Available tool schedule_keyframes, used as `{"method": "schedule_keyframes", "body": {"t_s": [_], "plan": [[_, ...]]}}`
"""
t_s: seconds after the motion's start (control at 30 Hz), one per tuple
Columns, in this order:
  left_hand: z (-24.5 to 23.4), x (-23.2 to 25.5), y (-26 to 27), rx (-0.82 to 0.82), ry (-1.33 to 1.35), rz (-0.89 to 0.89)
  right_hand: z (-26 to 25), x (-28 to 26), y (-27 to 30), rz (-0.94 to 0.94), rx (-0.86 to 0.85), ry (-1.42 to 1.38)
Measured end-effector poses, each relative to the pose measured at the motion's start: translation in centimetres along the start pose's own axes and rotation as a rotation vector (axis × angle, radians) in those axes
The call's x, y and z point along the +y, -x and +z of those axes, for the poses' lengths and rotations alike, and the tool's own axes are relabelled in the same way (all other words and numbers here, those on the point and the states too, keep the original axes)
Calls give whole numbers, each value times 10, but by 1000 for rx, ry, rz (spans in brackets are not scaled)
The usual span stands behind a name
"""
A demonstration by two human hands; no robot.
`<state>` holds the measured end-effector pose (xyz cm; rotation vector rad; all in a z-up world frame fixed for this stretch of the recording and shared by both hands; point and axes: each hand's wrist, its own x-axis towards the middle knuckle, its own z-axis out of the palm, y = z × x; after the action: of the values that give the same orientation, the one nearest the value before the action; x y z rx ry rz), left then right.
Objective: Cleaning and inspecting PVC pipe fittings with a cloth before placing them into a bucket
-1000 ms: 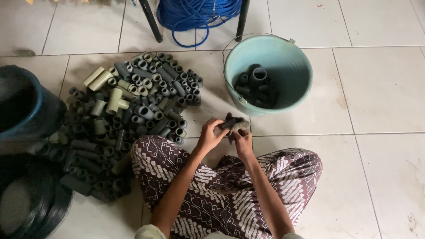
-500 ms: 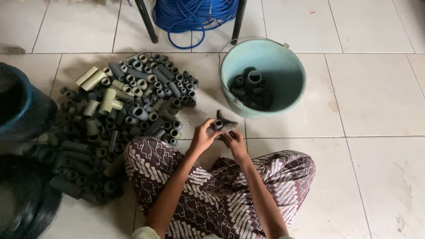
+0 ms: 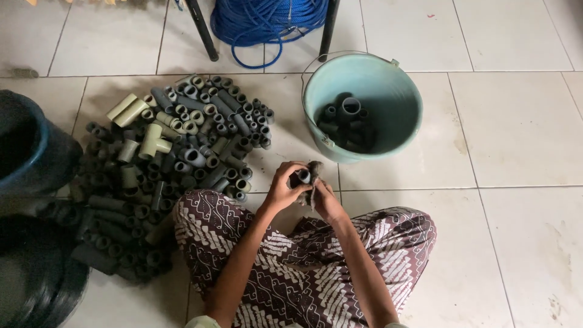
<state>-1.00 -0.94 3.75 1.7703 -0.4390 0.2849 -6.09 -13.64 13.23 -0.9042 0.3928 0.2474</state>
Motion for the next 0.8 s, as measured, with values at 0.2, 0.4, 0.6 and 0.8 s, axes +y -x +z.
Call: {"method": "schedule_keyframes", "body": {"t_s": [0.2,0.4,0.6,0.8], "plan": [[0,1,9,44,-397,120,-29,18,-43,-169,-132,256],[5,9,9,186,-585,226,-58,38,-58,-391,-77,500],[10,-1,10,85,-599,86,-64,49,-67,-472,58,458],[15,-3,22,-39,-297,-234,-93,72,-88,-532,158,538]]}}
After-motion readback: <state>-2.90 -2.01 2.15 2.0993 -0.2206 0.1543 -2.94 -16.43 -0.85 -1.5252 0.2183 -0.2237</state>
